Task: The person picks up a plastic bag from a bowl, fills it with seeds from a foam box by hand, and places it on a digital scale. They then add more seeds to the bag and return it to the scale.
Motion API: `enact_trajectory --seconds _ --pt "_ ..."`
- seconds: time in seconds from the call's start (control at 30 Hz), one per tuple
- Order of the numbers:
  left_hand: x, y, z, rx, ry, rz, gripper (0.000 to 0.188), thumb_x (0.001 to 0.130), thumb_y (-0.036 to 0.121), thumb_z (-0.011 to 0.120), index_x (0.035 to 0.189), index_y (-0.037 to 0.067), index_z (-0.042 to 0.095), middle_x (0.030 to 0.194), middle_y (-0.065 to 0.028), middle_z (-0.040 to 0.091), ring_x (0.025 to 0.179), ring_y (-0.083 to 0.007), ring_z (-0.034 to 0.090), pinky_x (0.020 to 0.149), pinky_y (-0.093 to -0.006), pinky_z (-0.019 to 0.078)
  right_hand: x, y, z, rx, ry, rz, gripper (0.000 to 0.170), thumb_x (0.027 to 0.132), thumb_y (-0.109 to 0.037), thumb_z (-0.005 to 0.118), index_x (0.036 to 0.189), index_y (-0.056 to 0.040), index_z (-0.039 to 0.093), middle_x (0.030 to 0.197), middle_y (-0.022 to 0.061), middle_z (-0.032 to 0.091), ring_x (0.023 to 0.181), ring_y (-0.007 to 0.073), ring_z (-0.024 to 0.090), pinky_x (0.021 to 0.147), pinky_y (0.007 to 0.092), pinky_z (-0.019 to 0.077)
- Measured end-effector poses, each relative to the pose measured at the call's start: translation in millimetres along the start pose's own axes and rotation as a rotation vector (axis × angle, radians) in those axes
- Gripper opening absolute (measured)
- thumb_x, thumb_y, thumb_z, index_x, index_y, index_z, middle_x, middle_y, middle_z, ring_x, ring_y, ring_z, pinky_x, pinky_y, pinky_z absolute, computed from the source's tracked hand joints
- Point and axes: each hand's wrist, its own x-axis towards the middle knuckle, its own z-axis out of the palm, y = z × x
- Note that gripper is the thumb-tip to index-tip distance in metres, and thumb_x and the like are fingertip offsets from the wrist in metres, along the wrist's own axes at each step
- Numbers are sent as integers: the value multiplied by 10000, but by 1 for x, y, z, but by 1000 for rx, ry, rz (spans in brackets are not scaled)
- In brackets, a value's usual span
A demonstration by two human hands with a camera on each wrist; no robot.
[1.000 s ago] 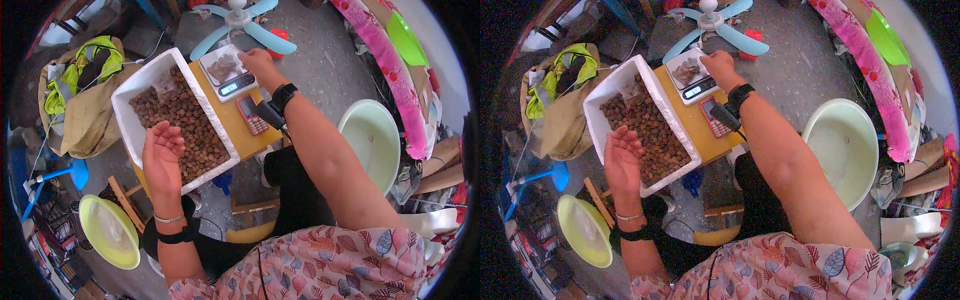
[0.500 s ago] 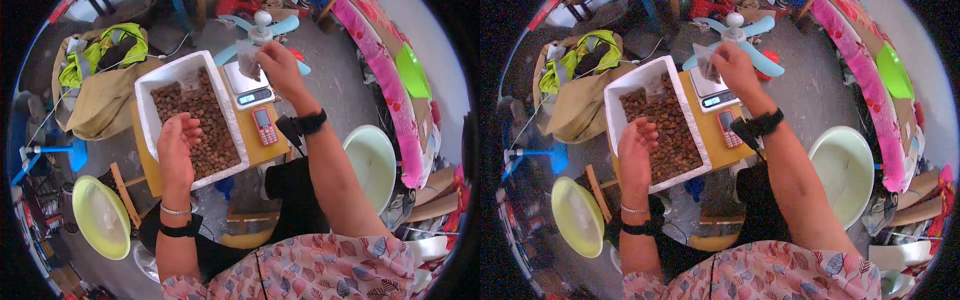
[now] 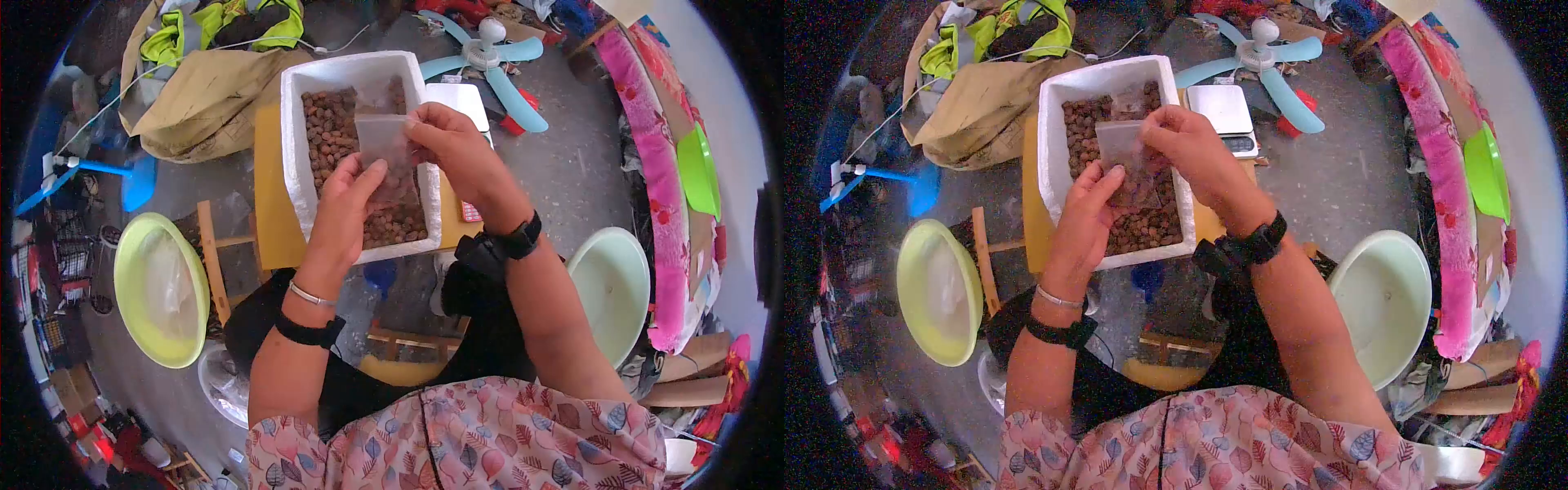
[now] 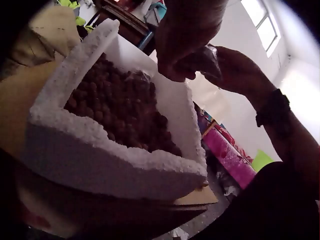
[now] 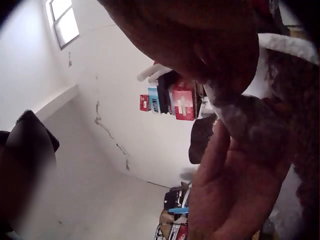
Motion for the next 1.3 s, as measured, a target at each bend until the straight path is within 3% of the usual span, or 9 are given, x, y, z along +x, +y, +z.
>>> enact_trajectory --seconds 0.07,0.2,0.3,0.43,0.6,0.73,0.93,1.2,1.3 --pt "0 -4 -6 -74 41 -48 257 996 240 624 1183 64 610 1117 -32 666 1031 -142 640 887 -354 531 8 17 7 5 102 44 223 970 -256 632 994 -35 631 879 22 622 758 121 589 684 268 491" --pt "5 -17 -24 -148 139 -107 209 1006 262 610 1147 109 626 1072 -18 684 1010 -154 661 842 -383 558 2 35 12 -15 -50 227 377 956 -378 621 1015 -8 664 827 9 622 716 121 571 642 277 472" --pt "7 -27 -32 -202 193 -167 209 1009 286 603 1136 124 639 1064 -9 691 1014 -161 667 839 -381 554 5 48 17 -386 -120 129 397 944 -364 619 953 27 690 770 42 646 669 139 588 602 298 472" --pt "3 -27 -25 -195 274 -158 164 999 267 614 1064 118 636 1030 -8 681 894 -153 660 781 -346 528 6 48 15 -516 -86 39 420 923 -344 623 873 67 694 729 144 669 652 186 617 616 366 500" --pt "1 -26 -24 -155 230 -120 184 1005 241 588 1127 107 616 1039 -10 674 907 -141 659 774 -321 535 9 51 12 -611 -118 -21 427 909 -341 622 854 76 689 756 225 681 696 235 661 684 414 523" --pt "0 -26 -22 -108 244 -95 290 994 205 585 1267 105 584 1171 -28 659 1062 -169 647 895 -393 534 3 47 14 -617 -106 -52 336 906 -271 625 924 58 692 797 217 699 722 244 674 690 405 523" --pt "2 -24 -17 -102 232 15 238 991 119 582 1225 72 586 1123 -16 642 1000 -115 629 873 -307 532 6 57 14 -494 -69 -166 233 899 -185 628 963 33 676 806 182 695 743 200 656 697 372 520" --pt "1 -23 -19 -18 221 25 284 995 111 559 1272 57 595 1192 -42 652 1081 -153 629 966 -344 511 8 50 17 -257 -89 -211 247 904 -220 673 960 20 682 854 101 698 803 152 639 725 331 515" --pt "1 -18 -17 67 168 53 286 992 134 586 1263 41 602 1181 -28 646 1067 -121 608 939 -295 488 11 33 10 -383 -114 -141 258 911 -241 691 966 11 683 856 85 687 811 136 624 733 320 512"
